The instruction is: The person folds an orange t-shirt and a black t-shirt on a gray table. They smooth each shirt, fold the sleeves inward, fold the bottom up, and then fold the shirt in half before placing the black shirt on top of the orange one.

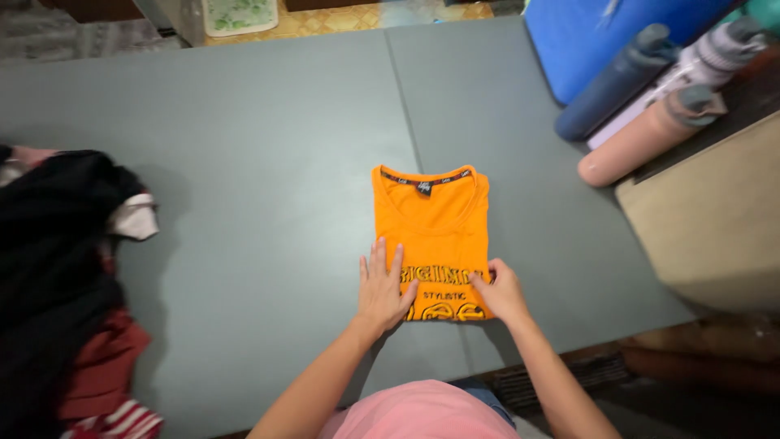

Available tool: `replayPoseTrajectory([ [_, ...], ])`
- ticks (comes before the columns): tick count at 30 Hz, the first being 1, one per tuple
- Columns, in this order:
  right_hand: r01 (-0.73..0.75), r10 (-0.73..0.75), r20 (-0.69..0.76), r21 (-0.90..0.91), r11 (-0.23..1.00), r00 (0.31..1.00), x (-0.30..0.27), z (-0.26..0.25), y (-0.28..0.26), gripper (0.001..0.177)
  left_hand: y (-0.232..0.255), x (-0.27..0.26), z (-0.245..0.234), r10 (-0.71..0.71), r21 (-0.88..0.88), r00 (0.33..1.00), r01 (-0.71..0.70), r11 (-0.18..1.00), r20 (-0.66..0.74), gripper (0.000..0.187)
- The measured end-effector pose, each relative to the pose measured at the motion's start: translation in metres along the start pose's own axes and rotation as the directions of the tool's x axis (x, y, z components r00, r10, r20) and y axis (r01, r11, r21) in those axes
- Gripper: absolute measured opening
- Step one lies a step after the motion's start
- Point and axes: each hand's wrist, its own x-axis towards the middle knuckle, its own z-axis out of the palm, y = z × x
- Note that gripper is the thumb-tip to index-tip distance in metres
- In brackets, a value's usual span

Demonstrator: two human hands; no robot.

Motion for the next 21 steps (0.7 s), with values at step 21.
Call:
replayPoseTrajectory([
  [21, 0.494, -0.576, -0.028, -0.482, 0.724, 0.817, 0.127, -0.163, 0.024, 0.071, 0.170, 0.137, 0.128, -0.014, 0.140, 1.000, 0.014, 0.990, -0.003, 0.084],
])
